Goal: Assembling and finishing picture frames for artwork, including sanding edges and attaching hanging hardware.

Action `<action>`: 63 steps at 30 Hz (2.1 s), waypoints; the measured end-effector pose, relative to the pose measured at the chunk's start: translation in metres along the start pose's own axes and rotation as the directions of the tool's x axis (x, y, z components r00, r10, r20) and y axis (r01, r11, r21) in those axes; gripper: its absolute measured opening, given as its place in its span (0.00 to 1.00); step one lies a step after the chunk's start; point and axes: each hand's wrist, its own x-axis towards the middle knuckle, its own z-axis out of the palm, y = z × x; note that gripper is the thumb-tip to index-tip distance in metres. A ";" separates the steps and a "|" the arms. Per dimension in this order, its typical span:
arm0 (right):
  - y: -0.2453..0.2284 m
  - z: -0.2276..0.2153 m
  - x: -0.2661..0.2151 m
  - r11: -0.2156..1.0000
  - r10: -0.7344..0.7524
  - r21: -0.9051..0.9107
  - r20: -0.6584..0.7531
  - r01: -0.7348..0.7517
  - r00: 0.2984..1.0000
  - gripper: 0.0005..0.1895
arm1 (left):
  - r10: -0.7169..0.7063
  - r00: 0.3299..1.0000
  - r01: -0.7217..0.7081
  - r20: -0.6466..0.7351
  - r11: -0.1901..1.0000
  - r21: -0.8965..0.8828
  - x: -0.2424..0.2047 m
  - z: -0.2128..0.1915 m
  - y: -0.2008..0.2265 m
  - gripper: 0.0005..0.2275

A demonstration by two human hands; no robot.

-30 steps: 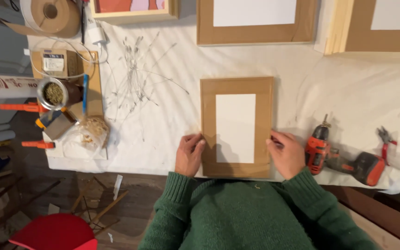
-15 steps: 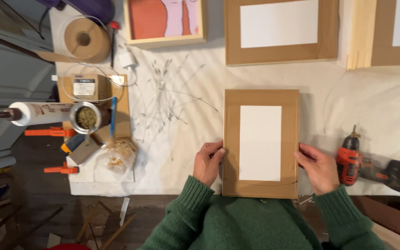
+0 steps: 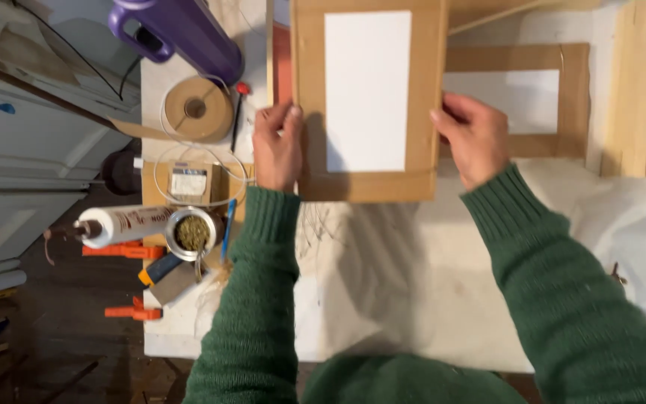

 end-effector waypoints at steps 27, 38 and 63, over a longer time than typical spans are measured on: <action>0.032 0.071 0.137 0.973 -0.107 -0.206 -0.002 0.104 0.994 0.15 | -0.042 0.997 0.029 0.061 0.977 0.211 0.138 0.004 -0.048 0.16; 0.092 -0.119 -0.040 0.923 0.027 -0.382 -0.036 -0.039 0.999 0.13 | 0.185 0.981 -0.168 -0.051 0.958 0.231 -0.088 0.048 0.009 0.08; 0.137 -0.520 0.058 0.632 -0.366 -0.762 -0.131 0.143 0.921 0.13 | -0.136 0.819 0.104 0.557 0.991 0.090 -0.121 0.452 0.143 0.21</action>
